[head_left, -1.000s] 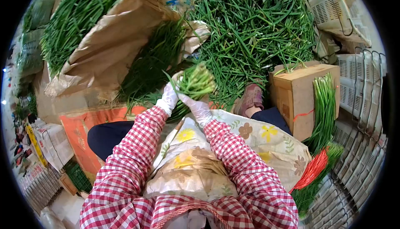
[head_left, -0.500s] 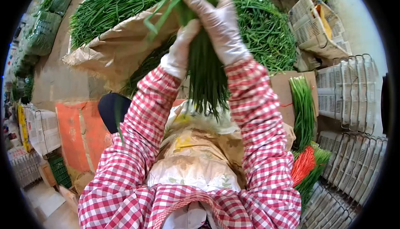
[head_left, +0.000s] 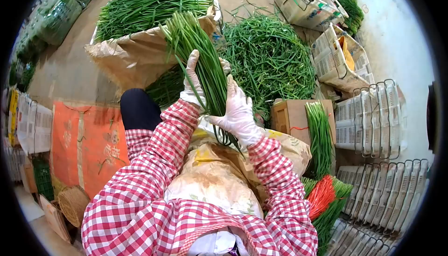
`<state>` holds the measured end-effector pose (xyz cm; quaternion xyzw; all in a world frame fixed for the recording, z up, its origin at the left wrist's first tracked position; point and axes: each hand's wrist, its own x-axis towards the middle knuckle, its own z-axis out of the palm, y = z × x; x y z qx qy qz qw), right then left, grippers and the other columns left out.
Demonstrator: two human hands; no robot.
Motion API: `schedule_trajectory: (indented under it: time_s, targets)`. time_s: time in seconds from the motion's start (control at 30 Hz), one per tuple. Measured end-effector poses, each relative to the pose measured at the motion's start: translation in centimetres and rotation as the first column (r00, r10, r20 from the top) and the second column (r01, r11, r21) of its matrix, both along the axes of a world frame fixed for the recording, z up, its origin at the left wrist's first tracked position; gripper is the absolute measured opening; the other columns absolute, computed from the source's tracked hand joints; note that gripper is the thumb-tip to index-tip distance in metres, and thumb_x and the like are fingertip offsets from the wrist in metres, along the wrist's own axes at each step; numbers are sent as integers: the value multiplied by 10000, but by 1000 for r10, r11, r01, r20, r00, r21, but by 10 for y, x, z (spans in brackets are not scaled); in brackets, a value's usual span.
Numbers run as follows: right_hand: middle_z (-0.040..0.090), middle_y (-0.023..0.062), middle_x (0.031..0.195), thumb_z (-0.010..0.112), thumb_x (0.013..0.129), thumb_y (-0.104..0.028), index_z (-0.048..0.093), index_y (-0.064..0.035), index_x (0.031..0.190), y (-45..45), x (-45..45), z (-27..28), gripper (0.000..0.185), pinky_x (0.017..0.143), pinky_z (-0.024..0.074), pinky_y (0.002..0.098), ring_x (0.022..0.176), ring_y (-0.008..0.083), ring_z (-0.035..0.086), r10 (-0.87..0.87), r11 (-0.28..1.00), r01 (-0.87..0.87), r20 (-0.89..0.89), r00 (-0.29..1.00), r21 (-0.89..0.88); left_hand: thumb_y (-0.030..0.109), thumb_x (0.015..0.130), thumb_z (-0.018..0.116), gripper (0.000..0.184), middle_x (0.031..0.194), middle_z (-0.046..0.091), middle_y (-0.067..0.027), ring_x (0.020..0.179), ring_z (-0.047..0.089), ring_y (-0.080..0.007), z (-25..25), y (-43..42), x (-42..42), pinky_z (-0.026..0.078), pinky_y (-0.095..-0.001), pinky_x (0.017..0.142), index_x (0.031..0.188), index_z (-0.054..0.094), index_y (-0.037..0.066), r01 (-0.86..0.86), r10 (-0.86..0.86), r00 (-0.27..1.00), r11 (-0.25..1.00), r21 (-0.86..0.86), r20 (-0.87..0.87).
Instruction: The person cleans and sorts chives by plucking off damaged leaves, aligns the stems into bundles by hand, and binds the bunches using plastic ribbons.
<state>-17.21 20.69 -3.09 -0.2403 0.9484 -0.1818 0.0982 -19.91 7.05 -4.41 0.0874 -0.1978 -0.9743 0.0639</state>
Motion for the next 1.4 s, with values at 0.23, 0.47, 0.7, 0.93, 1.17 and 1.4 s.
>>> schedule_trajectory:
  time_s: [0.23,0.47,0.7,0.93,1.17,1.4]
  targets:
    - [530,192,1189,790,649,-295,-71,-94,1447,50,-14,-35,1192,807,485,423,946,320,599,-27,994,38,108,994,-107,679,754,494,727,994,617,-159,879,597,-276,-44,12,13,505,-429,797,1097,555,40,-6,11,1000,949,316,-14]
    - [630,140,792,681,707,-123,-16,-76,1451,4,-31,12,1021,595,526,332,631,259,619,-15,955,-23,124,992,297,594,797,524,636,1082,611,-143,951,593,-290,-77,4,-8,473,-423,889,1131,558,54,-167,83,976,883,438,204]
    - [642,129,730,604,718,-67,517,-93,1158,-45,-130,94,449,582,532,368,645,277,648,383,874,-241,-290,877,423,683,814,428,859,1238,476,-227,1219,419,-349,-120,-18,33,337,-504,1009,1356,290,31,201,-329,857,922,331,397]
    - [663,154,778,567,792,-68,552,32,1073,-66,-196,61,298,602,529,390,675,282,658,422,462,-251,38,906,850,418,937,371,451,1072,590,-202,935,596,-316,-214,-4,86,497,-373,706,1142,460,26,449,-470,628,870,205,620]
    - [651,188,792,564,775,-64,573,10,931,-50,-220,43,174,663,522,410,771,327,650,422,318,-330,179,889,889,422,925,405,445,982,635,-187,871,633,-333,-240,-12,83,515,-355,606,1091,496,19,374,-453,614,888,267,647]
    - [654,190,820,569,766,-60,603,-1,873,-36,-196,33,126,664,530,381,784,310,657,449,496,-297,53,892,816,560,864,450,657,1036,622,-208,910,611,-346,-224,-67,45,505,-411,750,1068,552,-55,161,-265,786,960,229,559]
